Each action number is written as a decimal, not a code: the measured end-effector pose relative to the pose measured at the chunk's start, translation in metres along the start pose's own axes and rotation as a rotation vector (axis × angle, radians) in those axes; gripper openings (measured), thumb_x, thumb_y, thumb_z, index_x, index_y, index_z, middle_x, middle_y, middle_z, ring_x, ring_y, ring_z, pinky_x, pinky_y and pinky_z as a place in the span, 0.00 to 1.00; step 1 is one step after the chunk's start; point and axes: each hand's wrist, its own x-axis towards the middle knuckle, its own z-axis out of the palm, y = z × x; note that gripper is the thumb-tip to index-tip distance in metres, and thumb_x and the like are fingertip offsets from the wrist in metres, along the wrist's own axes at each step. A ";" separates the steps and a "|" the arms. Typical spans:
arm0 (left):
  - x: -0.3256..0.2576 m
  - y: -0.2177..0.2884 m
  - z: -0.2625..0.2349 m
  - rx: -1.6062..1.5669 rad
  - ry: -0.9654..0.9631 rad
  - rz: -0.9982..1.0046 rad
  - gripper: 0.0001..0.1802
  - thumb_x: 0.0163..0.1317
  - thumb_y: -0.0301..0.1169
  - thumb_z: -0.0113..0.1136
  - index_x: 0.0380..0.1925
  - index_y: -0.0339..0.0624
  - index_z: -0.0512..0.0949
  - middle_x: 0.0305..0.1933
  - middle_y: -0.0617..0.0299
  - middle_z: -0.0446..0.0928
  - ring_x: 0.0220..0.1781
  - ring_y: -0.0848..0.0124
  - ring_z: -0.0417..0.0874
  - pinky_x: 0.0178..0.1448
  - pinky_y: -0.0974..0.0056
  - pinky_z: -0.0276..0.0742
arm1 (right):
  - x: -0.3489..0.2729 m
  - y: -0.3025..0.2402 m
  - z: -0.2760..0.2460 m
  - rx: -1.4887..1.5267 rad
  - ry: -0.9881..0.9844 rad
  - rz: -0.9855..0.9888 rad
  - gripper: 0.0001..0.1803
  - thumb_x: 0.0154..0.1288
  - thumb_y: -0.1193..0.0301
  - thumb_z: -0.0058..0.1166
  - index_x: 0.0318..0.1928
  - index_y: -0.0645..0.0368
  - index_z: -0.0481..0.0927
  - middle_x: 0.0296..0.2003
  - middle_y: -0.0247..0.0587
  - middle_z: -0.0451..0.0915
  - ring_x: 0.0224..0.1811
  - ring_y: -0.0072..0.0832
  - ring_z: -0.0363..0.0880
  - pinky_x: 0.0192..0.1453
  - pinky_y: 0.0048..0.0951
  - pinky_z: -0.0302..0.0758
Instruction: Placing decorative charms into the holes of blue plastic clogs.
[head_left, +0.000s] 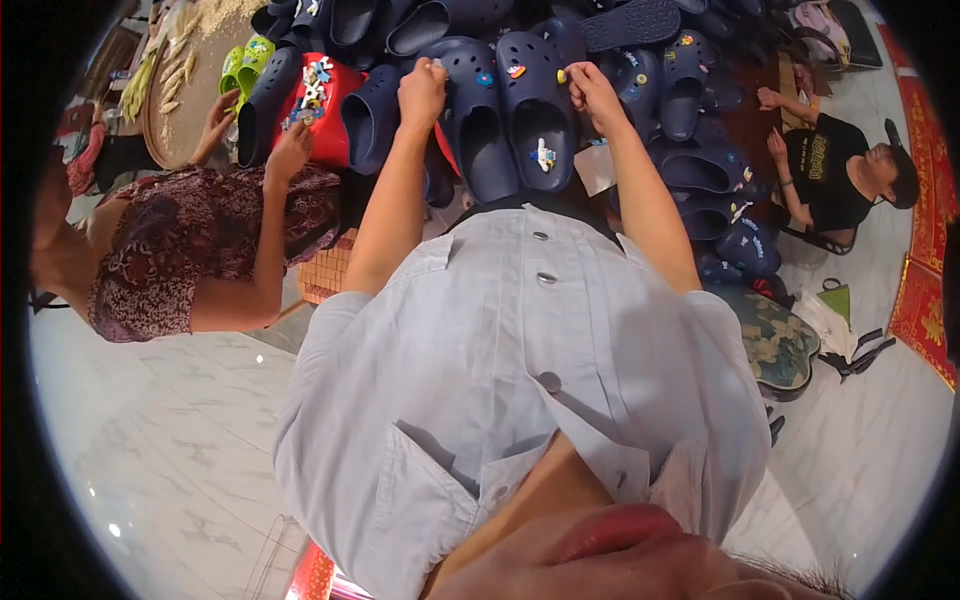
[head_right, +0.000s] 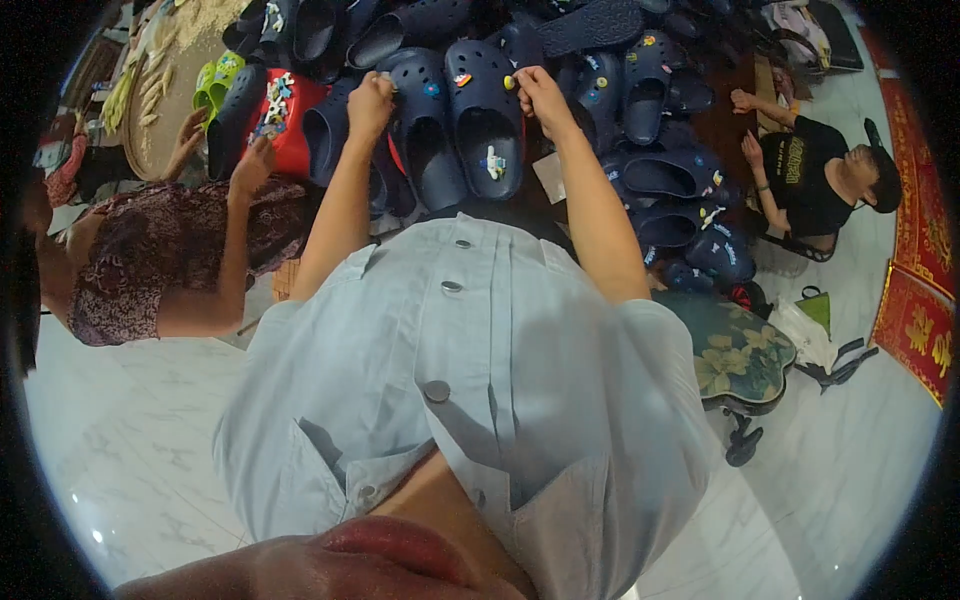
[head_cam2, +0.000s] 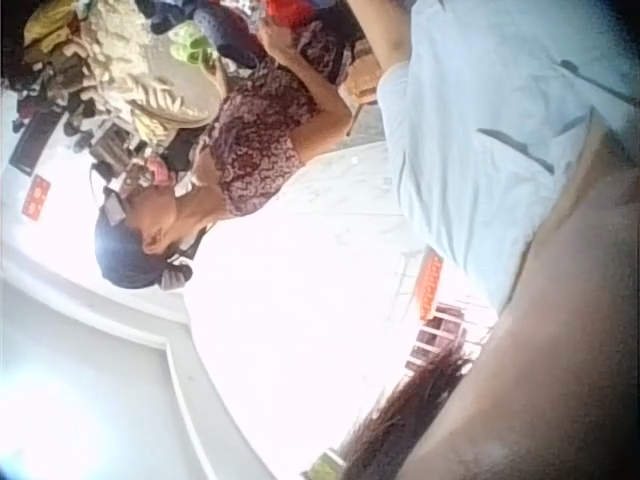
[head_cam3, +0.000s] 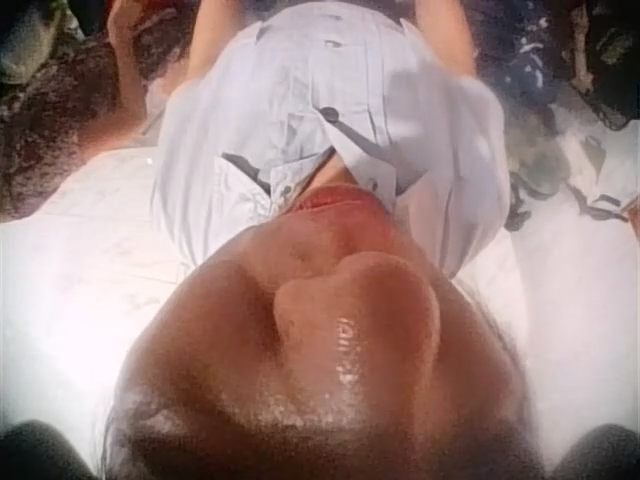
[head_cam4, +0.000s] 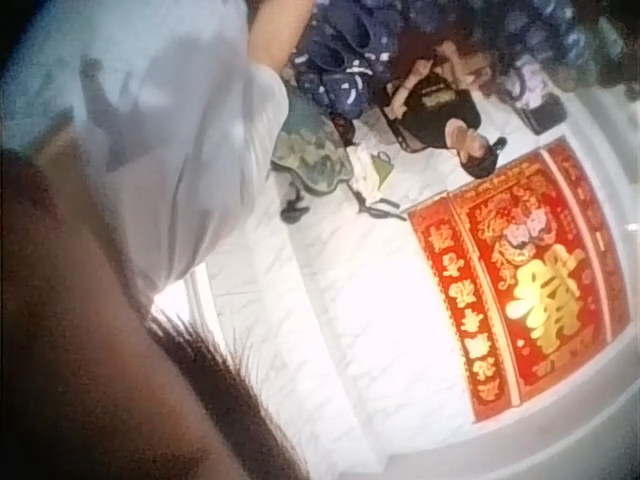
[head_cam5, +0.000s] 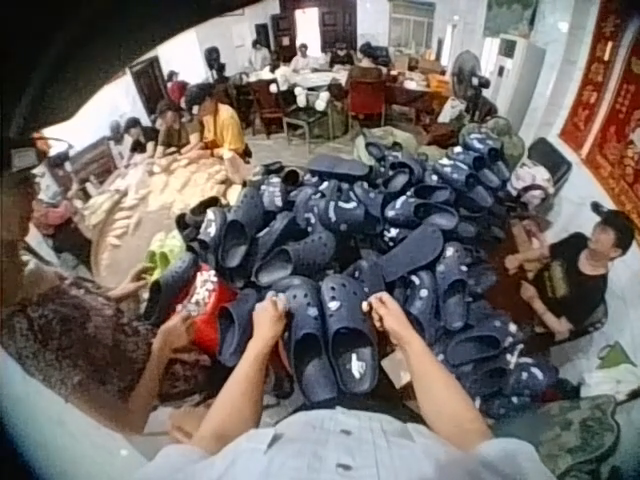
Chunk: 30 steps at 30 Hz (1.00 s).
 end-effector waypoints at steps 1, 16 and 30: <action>-0.005 -0.001 -0.009 -0.293 -0.090 -0.173 0.18 0.68 0.39 0.45 0.40 0.35 0.77 0.28 0.46 0.81 0.30 0.56 0.86 0.36 0.54 0.79 | -0.002 0.000 -0.001 -0.004 -0.002 0.007 0.10 0.72 0.61 0.50 0.44 0.53 0.74 0.23 0.25 0.70 0.22 0.14 0.65 0.25 0.18 0.62; -0.125 0.048 -0.028 -0.345 -0.420 0.173 0.12 0.61 0.28 0.57 0.44 0.40 0.71 0.34 0.41 0.80 0.37 0.44 0.82 0.43 0.46 0.76 | -0.002 -0.001 0.001 -0.533 0.098 -0.308 0.13 0.64 0.67 0.59 0.46 0.59 0.80 0.29 0.32 0.78 0.33 0.20 0.76 0.40 0.24 0.72; -0.139 0.052 -0.034 0.026 -0.450 0.296 0.13 0.61 0.31 0.57 0.47 0.49 0.77 0.44 0.48 0.74 0.37 0.46 0.82 0.40 0.48 0.80 | -0.005 -0.001 -0.001 -0.405 0.049 -0.294 0.08 0.66 0.72 0.56 0.44 0.58 0.82 0.33 0.29 0.80 0.36 0.18 0.74 0.41 0.20 0.71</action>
